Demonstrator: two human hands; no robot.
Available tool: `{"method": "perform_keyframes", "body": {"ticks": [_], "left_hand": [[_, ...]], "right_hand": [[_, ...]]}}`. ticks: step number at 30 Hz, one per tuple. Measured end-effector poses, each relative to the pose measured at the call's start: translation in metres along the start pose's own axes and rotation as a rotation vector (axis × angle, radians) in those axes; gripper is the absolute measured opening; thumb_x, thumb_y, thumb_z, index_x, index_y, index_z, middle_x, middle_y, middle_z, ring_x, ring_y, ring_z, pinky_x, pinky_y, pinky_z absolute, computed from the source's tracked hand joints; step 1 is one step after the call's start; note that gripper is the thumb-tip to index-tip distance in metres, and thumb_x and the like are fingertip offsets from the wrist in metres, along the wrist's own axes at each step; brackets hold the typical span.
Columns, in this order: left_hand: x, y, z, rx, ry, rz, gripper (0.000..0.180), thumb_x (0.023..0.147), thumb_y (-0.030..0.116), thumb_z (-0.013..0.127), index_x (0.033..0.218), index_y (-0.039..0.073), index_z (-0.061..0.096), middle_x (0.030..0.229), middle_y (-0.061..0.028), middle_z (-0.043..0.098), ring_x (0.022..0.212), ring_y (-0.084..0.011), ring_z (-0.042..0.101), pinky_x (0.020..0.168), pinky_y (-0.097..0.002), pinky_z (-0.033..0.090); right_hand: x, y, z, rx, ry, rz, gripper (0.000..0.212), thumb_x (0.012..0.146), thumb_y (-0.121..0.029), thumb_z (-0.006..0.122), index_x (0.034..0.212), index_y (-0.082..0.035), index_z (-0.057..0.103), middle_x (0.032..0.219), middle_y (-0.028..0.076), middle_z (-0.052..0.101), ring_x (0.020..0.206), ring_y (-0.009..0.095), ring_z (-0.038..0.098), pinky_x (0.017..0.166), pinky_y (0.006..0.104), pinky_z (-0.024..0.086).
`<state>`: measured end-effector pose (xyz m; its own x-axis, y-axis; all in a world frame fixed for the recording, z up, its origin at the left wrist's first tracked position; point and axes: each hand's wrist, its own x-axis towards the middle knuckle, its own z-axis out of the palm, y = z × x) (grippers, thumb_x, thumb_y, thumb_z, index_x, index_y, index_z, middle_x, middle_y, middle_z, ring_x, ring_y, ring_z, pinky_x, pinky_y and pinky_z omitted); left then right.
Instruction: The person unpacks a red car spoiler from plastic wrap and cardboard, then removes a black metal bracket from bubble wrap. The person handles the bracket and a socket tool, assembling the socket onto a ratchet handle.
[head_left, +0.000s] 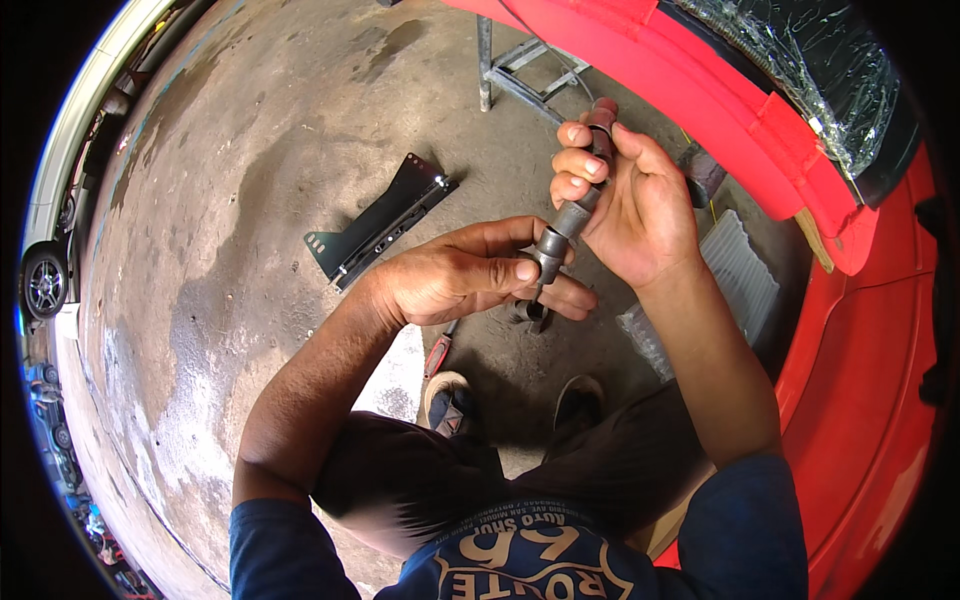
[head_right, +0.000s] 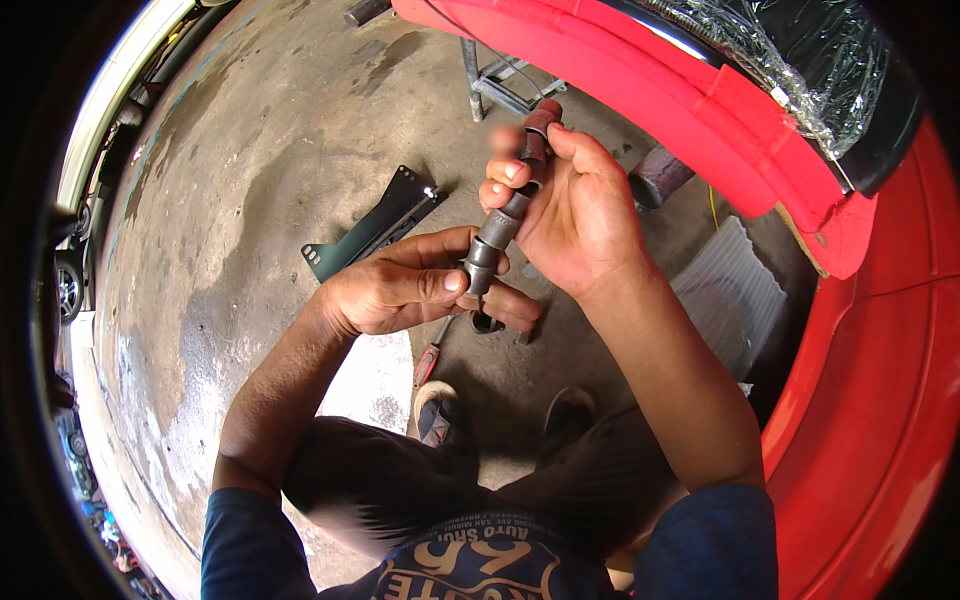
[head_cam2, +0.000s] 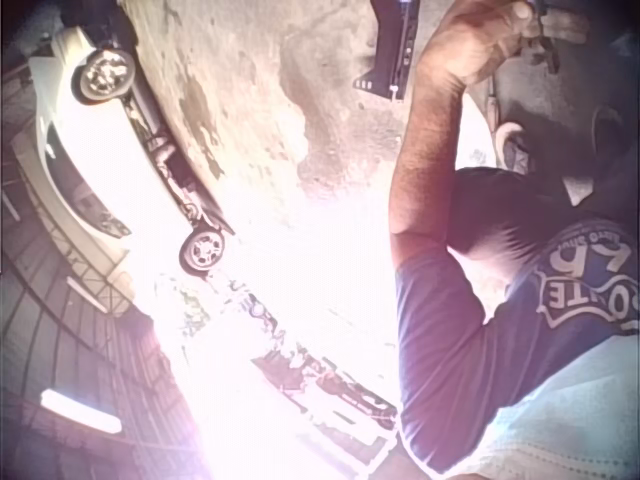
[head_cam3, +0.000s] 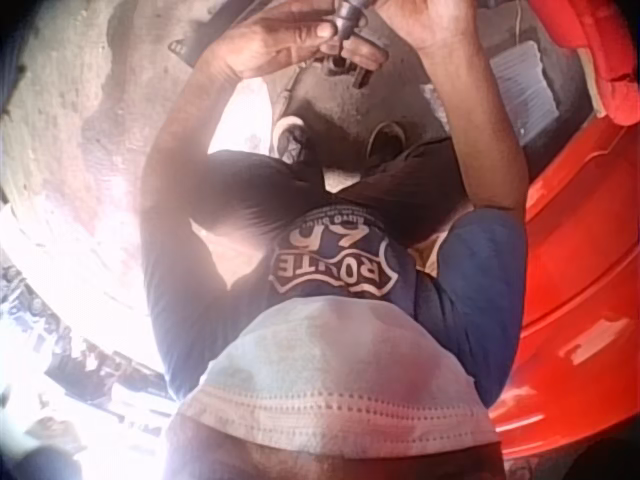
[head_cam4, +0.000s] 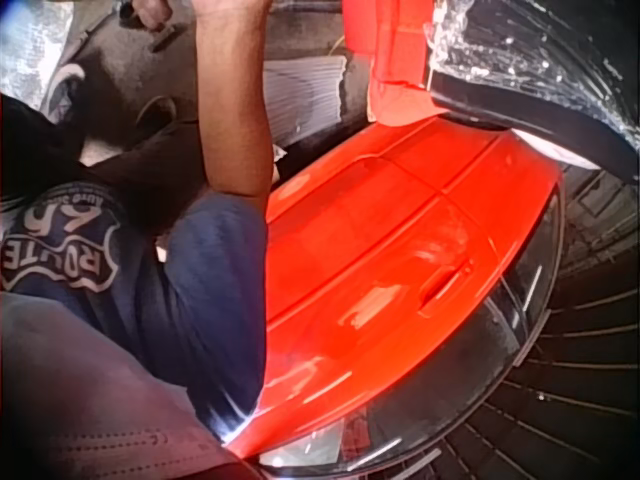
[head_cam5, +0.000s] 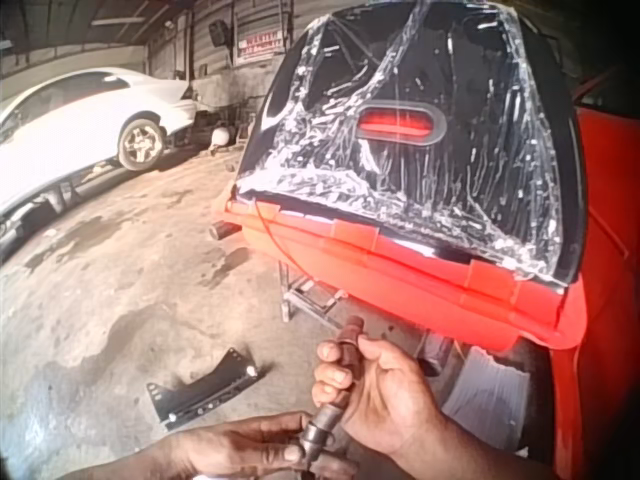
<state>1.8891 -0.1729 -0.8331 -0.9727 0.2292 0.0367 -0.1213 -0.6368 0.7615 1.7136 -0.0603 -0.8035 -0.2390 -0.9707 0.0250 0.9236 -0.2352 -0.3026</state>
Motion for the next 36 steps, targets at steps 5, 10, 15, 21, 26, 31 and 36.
{"method": "perform_keyframes", "body": {"ticks": [5, 10, 15, 21, 26, 31, 36], "left_hand": [[-0.002, 0.001, 0.001, -0.038, -0.001, -0.011, 0.036, 0.103, 0.017, 0.049, 0.134, 0.000, 0.043, 0.129, -0.0360, 0.057, 0.128, -0.0465, 0.052, 0.113, -0.0489, 0.032], [0.000, 0.004, 0.005, 0.383, 0.112, -0.137, 0.043, 0.102, 0.023, 0.054, 0.137, 0.000, 0.043, 0.131, -0.0243, 0.059, 0.129, -0.0353, 0.052, 0.111, -0.0449, 0.035], [-0.002, 0.018, 0.003, 0.495, 0.456, 0.004, 0.060, 0.097, 0.035, 0.063, 0.142, 0.001, 0.042, 0.123, -0.0109, 0.061, 0.119, -0.0252, 0.056, 0.104, -0.0390, 0.041], [-0.008, 0.033, 0.002, 0.218, 0.635, 0.146, 0.050, 0.100, 0.041, 0.059, 0.132, 0.004, 0.049, 0.113, -0.0082, 0.063, 0.101, -0.0173, 0.063, 0.081, -0.0311, 0.051], [0.001, 0.024, 0.007, 0.317, 0.780, 0.217, 0.051, 0.104, 0.037, 0.052, 0.140, 0.002, 0.044, 0.114, -0.0107, 0.061, 0.099, -0.0191, 0.064, 0.083, -0.0330, 0.051], [0.001, 0.023, -0.007, 0.574, 0.781, 0.118, 0.040, 0.107, 0.033, 0.047, 0.137, 0.007, 0.051, 0.122, -0.0074, 0.060, 0.113, -0.0189, 0.059, 0.093, -0.0352, 0.051], [0.002, 0.015, -0.013, 0.775, 0.682, 0.404, 0.023, 0.104, 0.019, 0.053, 0.122, 0.006, 0.059, 0.119, -0.0081, 0.062, 0.111, -0.0159, 0.059, 0.093, -0.0331, 0.051]], "right_hand": [[-0.002, 0.001, 0.005, -0.049, 0.014, -0.013, 0.016, 0.102, -0.017, 0.043, 0.113, -0.013, 0.054, 0.101, 0.008, 0.052, 0.078, 0.016, 0.049, 0.074, 0.0332, 0.044], [-0.009, 0.001, 0.009, -0.176, 0.033, 0.082, 0.023, 0.101, -0.031, 0.044, 0.112, -0.013, 0.053, 0.092, 0.005, 0.053, 0.068, 0.015, 0.048, 0.064, 0.0321, 0.042], [-0.014, 0.015, 0.003, -0.541, 0.105, 0.194, 0.035, 0.102, -0.044, 0.044, 0.101, -0.011, 0.055, 0.070, 0.002, 0.052, 0.050, 0.011, 0.042, 0.048, 0.0253, 0.037], [-0.017, 0.021, -0.003, -0.823, 0.056, 0.281, 0.032, 0.103, -0.039, 0.046, 0.100, -0.009, 0.055, 0.071, 0.002, 0.053, 0.052, 0.007, 0.040, 0.048, 0.0218, 0.034], [-0.017, 0.013, -0.006, -0.847, 0.063, 0.280, 0.032, 0.103, -0.038, 0.047, 0.099, -0.007, 0.056, 0.071, 0.003, 0.053, 0.052, 0.007, 0.040, 0.048, 0.0212, 0.033], [-0.018, 0.009, -0.013, -0.838, 0.063, 0.376, 0.038, 0.102, -0.042, 0.046, 0.102, -0.006, 0.058, 0.069, 0.003, 0.055, 0.048, 0.008, 0.041, 0.046, 0.0219, 0.033], [-0.018, 0.013, -0.018, -0.770, 0.098, 0.468, 0.048, 0.103, -0.051, 0.042, 0.110, -0.006, 0.059, 0.075, 0.008, 0.064, 0.052, 0.013, 0.055, 0.050, 0.0254, 0.041]]}}
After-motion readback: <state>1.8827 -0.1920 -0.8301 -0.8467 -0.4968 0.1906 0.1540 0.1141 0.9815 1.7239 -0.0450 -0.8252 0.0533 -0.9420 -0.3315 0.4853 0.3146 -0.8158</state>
